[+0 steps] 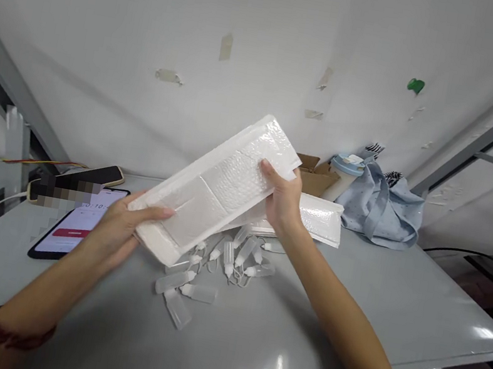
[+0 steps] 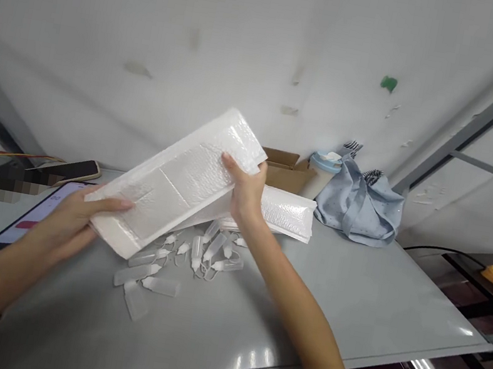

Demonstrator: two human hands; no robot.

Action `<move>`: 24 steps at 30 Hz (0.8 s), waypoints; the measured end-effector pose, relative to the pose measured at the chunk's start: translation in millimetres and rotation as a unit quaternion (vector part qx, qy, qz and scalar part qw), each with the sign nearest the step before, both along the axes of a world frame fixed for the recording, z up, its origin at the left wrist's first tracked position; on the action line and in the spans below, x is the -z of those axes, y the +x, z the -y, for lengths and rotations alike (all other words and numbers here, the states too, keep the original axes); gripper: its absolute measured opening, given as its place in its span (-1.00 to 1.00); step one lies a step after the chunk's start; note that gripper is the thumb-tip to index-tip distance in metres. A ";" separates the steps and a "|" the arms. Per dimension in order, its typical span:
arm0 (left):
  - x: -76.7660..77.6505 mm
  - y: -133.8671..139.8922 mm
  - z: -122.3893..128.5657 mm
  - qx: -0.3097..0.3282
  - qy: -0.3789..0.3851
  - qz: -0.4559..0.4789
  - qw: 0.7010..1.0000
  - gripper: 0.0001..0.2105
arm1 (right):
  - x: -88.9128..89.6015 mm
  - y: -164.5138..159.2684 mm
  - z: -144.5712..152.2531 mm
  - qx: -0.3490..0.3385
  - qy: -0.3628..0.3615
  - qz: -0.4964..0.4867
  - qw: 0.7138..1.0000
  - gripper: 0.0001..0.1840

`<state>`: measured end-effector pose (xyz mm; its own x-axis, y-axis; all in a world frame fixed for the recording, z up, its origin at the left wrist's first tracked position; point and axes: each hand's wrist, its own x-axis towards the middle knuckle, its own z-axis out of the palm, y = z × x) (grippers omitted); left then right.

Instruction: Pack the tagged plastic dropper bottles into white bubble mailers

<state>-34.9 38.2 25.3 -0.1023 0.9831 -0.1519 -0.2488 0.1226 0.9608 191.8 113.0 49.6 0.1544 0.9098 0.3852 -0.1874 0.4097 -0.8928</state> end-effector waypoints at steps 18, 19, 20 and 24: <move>28.8 -45.5 -33.9 -0.017 0.016 -0.111 0.994 -0.47 | 11.4 15.9 -17.4 -0.031 0.048 0.398 0.916 -0.35; 29.3 -45.2 -33.9 -0.021 0.022 -0.106 0.994 -0.45 | 12.4 15.2 -17.4 -0.035 0.043 0.402 0.914 -0.32; 29.2 -45.0 -33.9 -0.026 0.031 -0.100 0.994 -0.43 | 13.2 14.2 -17.2 -0.034 0.042 0.402 0.914 -0.30; 24.4 -43.1 -32.3 -0.029 0.060 -0.082 0.994 -0.43 | 13.2 10.6 -16.1 -0.008 0.050 0.340 0.939 -0.41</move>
